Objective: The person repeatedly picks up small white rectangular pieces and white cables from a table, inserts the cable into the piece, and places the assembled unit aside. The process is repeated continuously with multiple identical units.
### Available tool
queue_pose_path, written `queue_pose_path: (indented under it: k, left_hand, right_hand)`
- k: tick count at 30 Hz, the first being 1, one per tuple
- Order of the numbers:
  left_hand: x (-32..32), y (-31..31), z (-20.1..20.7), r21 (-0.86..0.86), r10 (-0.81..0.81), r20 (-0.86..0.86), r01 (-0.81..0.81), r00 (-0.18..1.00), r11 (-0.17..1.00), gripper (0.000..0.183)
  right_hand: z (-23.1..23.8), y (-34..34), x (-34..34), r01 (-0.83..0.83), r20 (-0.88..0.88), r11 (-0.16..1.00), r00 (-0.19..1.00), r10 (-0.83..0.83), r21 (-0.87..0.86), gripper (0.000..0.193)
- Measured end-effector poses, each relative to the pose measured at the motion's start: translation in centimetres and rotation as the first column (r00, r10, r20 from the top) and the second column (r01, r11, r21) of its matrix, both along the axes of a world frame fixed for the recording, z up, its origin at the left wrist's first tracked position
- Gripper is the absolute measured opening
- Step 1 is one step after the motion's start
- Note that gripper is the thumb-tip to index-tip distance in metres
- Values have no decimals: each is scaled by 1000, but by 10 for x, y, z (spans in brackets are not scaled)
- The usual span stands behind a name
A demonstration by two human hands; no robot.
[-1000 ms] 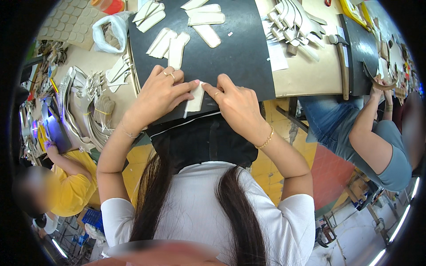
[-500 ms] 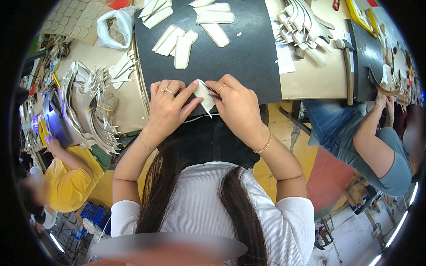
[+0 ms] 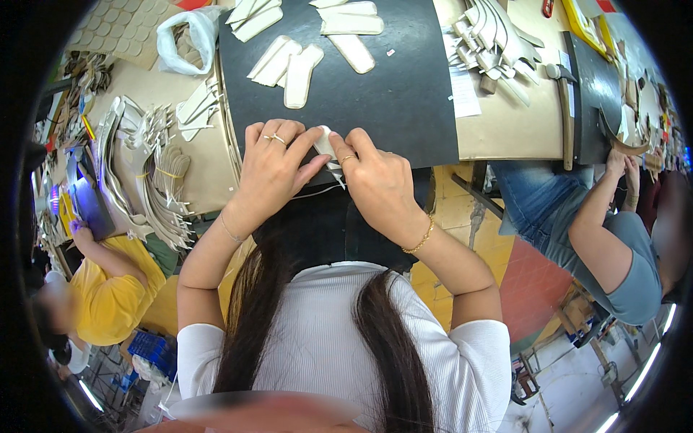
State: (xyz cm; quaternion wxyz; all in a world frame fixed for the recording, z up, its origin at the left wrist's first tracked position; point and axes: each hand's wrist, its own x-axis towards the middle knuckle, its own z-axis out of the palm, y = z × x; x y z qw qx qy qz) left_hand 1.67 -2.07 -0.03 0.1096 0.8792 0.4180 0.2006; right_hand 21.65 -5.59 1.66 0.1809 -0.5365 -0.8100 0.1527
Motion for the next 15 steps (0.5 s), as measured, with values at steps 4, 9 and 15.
queue_pose_path:
  k: [4, 9, 15]
  left_hand:
    - [-5, 1, -3, 14, -14, -46, 15, 999, 1000, 39]
    - [-12, -1, -2, 9, 76, -41, -75, 996, 997, 39]
    - [-12, -2, -1, -4, 105, -58, -105, 993, 994, 42]
  right_hand:
    - [0, 4, -2, -26, 21, 1000, 999, 26, 5, 38]
    - [-1, 8, -2, -44, 9, 999, 999, 44, 7, 41]
    - [8, -8, 14, -46, 21, 998, 999, 47, -45, 44]
